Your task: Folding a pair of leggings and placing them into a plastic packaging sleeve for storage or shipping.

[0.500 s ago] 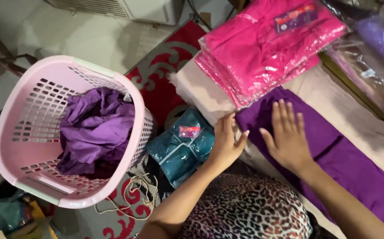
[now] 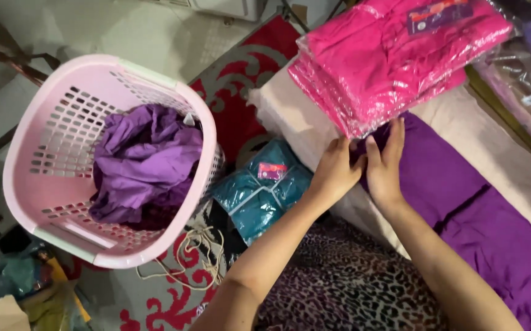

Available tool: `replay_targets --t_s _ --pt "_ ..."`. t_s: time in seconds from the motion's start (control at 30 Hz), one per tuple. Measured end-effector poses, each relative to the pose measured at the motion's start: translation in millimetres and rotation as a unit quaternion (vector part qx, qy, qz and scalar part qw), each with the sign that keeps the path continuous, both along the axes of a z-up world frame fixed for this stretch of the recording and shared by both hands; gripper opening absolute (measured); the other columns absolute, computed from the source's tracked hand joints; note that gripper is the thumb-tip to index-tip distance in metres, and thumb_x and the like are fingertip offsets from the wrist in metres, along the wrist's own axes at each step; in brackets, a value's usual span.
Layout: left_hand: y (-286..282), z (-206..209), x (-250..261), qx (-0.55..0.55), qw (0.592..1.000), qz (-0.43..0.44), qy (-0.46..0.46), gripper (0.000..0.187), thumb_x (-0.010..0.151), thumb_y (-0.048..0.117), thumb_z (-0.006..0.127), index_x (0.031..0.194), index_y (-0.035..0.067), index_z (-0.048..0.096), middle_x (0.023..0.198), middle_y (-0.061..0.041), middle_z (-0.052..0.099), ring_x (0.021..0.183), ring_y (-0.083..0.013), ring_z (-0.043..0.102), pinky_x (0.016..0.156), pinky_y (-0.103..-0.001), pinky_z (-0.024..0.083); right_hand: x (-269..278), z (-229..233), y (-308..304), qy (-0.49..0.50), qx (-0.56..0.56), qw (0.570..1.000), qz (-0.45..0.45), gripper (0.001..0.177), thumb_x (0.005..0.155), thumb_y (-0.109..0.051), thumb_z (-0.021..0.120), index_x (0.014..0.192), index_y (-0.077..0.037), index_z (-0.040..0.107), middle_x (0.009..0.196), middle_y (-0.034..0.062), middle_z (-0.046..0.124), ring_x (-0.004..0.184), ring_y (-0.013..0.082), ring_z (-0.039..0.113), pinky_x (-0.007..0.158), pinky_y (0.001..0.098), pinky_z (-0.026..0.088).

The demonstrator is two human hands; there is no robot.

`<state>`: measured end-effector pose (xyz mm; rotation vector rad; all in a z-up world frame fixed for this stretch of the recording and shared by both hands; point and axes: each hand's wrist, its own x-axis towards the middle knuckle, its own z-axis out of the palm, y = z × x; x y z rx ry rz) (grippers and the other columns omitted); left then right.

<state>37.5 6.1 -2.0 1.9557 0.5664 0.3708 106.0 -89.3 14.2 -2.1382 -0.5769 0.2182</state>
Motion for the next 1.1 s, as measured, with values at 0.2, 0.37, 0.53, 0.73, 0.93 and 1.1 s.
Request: replay_targets --t_s 0.2,0.37,0.53,0.73,0.93,1.1 --pt "-43 33 -5 -0.02 0.997 0.024 -0.067 0.029 0.08 0.023 0.072 0.103 0.012 0.059 0.094 -0.015 0.071 0.095 -0.0381 0.074 0.082 -0.047 0.061 6 19 -26 0.179 0.281 0.939 -0.081 0.061 0.111 -0.014 0.059 0.158 -0.001 0.022 0.155 0.0287 0.027 0.148 0.0422 0.027 0.124 0.0554 0.024" --pt "-132 61 1 -0.008 0.965 -0.094 -0.247 0.046 0.08 0.005 0.073 0.12 0.01 0.052 0.118 -0.008 0.065 0.109 -0.0283 0.067 0.095 -0.037 0.054 23 86 -127 0.332 0.201 0.911 -0.14 0.02 0.105 -0.031 0.056 0.111 -0.014 0.064 0.093 -0.0056 0.06 0.081 0.0043 0.052 0.074 0.0184 0.043" --pt "-234 71 24 0.113 0.864 -0.248 -0.423 0.029 0.091 -0.014 0.067 0.109 0.008 0.061 0.095 -0.005 0.067 0.078 -0.0201 0.07 0.127 -0.053 0.043 56 80 -299 0.266 0.13 0.943 -0.152 0.008 0.11 -0.028 0.059 0.106 -0.023 0.063 0.087 -0.0159 0.06 0.058 -0.0056 0.05 0.039 0.0096 0.031" --pt "-247 11 7 0.526 0.684 -0.398 -0.312 0.058 0.096 -0.001 0.077 0.14 0.036 0.067 0.159 0.016 0.03 0.141 -0.0155 0.051 0.131 -0.058 0.03 20 -12 -452 0.151 0.096 0.947 -0.267 0.032 0.113 -0.015 0.063 0.141 -0.002 0.054 0.125 0.0111 0.062 0.105 0.0204 0.065 0.094 0.0274 0.06" --pt "-193 -10 -12 0.323 0.83 -0.45 -0.065 0.068 0.093 0.052 0.068 0.153 0.029 0.043 0.169 -0.014 0.017 0.156 -0.0338 0.009 0.127 -0.067 0.006 -12 15 -435 0.112 -0.031 0.945 -0.307 0.042 0.116 -0.004 0.058 0.143 0.019 0.035 0.128 0.0439 0.048 0.11 0.0508 0.059 0.089 0.0524 0.055" --pt "-191 -21 -13 0.199 0.863 -0.436 -0.161 0.044 0.091 0.029 0.069 0.132 0.016 0.065 0.165 -0.02 0.028 0.157 -0.0434 0.017 0.127 -0.056 0.031 3 3 -443 0.052 -0.079 0.958 -0.27 0.043 0.117 -0.003 0.057 0.144 0.023 0.036 0.125 0.0477 0.051 0.103 0.0516 0.061 0.082 0.0514 0.055"
